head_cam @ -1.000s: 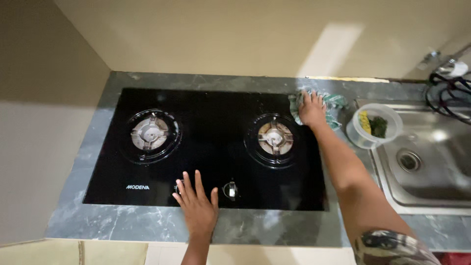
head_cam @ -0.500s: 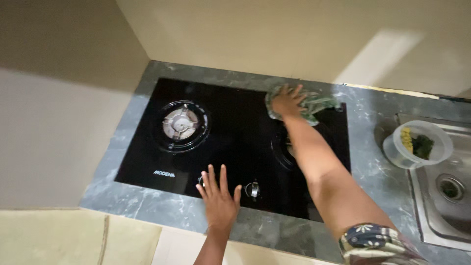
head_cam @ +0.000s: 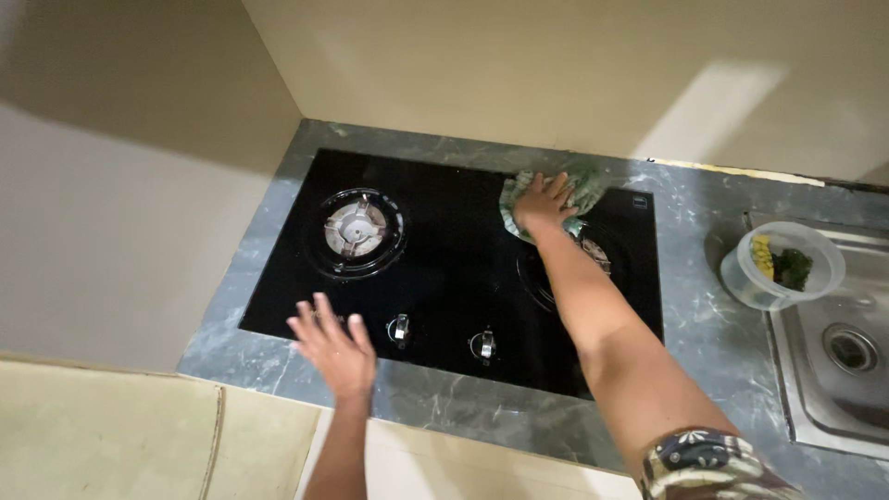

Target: The person wipes the black glass surface of a gas cooktop with a green cloth, including around the burners and the adjacent wall and counter. They then rinse a sponge under the tap at the sink and continue wiping the cooktop and surrounding counter with a gray cloth.

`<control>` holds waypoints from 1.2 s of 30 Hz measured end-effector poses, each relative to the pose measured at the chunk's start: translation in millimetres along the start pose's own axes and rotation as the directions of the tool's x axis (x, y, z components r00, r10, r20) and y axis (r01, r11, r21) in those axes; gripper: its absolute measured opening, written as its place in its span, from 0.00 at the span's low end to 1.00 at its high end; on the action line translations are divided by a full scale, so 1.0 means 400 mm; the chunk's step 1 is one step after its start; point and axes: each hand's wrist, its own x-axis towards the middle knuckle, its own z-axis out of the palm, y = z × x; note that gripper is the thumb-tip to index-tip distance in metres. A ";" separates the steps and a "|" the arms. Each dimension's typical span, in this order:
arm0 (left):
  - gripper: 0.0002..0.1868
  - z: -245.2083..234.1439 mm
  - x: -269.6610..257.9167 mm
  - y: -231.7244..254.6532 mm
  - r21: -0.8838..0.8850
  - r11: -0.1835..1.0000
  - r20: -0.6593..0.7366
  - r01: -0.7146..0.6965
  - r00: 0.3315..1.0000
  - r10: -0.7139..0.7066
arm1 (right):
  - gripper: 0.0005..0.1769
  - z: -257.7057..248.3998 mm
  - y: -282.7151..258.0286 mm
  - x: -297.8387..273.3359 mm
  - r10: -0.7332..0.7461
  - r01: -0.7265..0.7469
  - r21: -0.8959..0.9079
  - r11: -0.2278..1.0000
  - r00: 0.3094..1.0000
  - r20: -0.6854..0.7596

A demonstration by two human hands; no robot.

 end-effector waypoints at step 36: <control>0.41 -0.010 0.016 -0.031 0.132 0.991 0.143 0.035 0.988 -0.054 | 0.22 0.008 0.443 -0.659 -0.624 0.741 0.102 0.664 0.624 -0.471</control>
